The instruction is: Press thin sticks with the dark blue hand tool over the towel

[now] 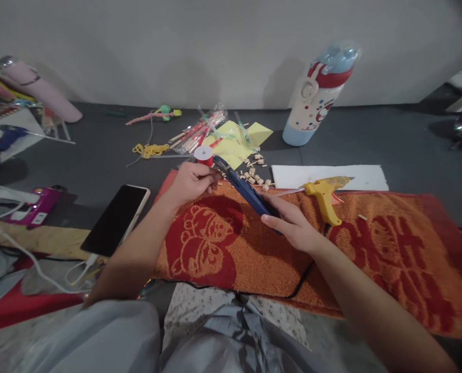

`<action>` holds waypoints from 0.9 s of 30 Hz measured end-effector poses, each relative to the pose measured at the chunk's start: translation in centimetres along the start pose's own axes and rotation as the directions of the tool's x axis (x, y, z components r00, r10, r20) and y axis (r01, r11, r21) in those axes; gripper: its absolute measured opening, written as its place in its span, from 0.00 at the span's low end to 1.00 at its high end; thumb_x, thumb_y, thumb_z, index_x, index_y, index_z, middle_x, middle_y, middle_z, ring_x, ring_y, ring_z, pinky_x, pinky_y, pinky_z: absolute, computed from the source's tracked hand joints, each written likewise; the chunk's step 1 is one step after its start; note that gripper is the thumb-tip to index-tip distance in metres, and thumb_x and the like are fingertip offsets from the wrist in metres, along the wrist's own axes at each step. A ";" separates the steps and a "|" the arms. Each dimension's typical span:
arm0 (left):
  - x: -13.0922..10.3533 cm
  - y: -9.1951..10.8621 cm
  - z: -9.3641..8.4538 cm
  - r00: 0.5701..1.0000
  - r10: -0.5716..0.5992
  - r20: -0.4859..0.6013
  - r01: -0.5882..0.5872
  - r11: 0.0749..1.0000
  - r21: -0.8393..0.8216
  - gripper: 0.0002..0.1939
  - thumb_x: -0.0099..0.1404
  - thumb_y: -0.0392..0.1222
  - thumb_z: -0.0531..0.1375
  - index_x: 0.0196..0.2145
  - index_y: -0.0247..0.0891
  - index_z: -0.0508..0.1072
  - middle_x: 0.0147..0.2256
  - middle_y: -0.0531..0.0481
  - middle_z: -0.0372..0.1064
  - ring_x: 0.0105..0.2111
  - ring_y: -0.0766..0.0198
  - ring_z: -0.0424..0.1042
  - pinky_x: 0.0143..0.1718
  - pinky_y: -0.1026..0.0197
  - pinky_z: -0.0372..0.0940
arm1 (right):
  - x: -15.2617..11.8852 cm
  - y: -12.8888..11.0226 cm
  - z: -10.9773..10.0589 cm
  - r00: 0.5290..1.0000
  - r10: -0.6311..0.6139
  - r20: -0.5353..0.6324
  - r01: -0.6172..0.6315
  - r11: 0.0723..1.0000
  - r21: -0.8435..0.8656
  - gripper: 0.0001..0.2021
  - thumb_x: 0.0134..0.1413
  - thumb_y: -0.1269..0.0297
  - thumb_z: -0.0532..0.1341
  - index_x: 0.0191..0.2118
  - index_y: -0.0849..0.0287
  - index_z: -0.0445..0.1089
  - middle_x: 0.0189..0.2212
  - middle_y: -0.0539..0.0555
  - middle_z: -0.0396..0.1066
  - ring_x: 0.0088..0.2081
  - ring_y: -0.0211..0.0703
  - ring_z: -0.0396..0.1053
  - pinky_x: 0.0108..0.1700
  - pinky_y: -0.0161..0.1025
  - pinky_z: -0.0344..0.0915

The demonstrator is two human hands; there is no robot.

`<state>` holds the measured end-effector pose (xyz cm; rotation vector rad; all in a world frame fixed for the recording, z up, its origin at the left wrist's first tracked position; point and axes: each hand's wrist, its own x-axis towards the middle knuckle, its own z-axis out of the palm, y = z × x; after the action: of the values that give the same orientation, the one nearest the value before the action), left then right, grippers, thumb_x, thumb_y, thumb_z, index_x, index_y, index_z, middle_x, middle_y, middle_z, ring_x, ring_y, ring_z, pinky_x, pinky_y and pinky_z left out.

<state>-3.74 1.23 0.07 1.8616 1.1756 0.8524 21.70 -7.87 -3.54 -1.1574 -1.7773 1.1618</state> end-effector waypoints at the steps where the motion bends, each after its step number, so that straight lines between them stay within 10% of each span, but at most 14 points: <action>1: 0.0 0.0 0.0 1.000 0.006 -0.005 -0.006 1.000 0.024 0.12 0.58 0.40 0.59 0.20 0.33 0.74 0.17 0.52 0.68 0.17 0.70 0.67 0.19 0.69 0.61 | 0.0 0.0 0.1 1.000 0.002 -0.007 -0.002 1.000 0.002 0.29 0.57 0.46 0.59 0.59 0.57 0.65 0.56 0.60 0.70 0.56 0.58 0.67 0.59 0.55 0.60; 7: 0.1 0.0 0.7 0.988 0.134 -0.071 -0.097 0.918 0.384 0.14 0.63 0.43 0.56 0.24 0.34 0.74 0.23 0.49 0.73 0.25 0.65 0.71 0.29 0.64 0.64 | 0.2 -0.1 0.5 0.997 0.027 -0.066 -0.024 0.999 0.039 0.27 0.58 0.49 0.59 0.58 0.57 0.66 0.56 0.59 0.71 0.55 0.56 0.68 0.59 0.53 0.59; 13: -0.7 0.7 2.4 0.855 0.482 -0.191 -0.283 0.743 0.607 0.13 0.65 0.48 0.56 0.32 0.36 0.73 0.32 0.44 0.74 0.36 0.60 0.72 0.42 0.58 0.65 | 0.7 -0.3 1.0 0.979 0.147 -0.142 -0.126 0.981 0.150 0.27 0.57 0.49 0.58 0.57 0.61 0.65 0.50 0.60 0.73 0.52 0.56 0.69 0.54 0.52 0.63; 20: -2.0 2.2 5.6 0.996 0.052 0.076 -0.056 0.997 0.054 0.21 0.62 0.58 0.57 0.35 0.34 0.73 0.32 0.46 0.75 0.32 0.62 0.73 0.34 0.61 0.65 | 1.1 -1.0 2.1 0.985 0.094 -0.145 -0.056 0.968 0.244 0.26 0.57 0.47 0.58 0.56 0.58 0.66 0.49 0.58 0.72 0.49 0.52 0.69 0.53 0.49 0.63; 27: -2.3 2.0 7.7 0.981 -0.104 0.164 0.170 0.870 -0.463 0.30 0.54 0.61 0.65 0.43 0.34 0.66 0.42 0.42 0.72 0.42 0.58 0.72 0.44 0.57 0.67 | 1.0 -0.9 2.9 0.991 0.036 -0.127 -0.016 0.988 0.157 0.27 0.60 0.46 0.55 0.58 0.58 0.64 0.49 0.60 0.73 0.47 0.53 0.69 0.53 0.50 0.63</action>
<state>2.72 -3.38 -2.21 1.3901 0.9006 0.8325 18.49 -8.03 -3.58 -1.1395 -1.5502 1.1905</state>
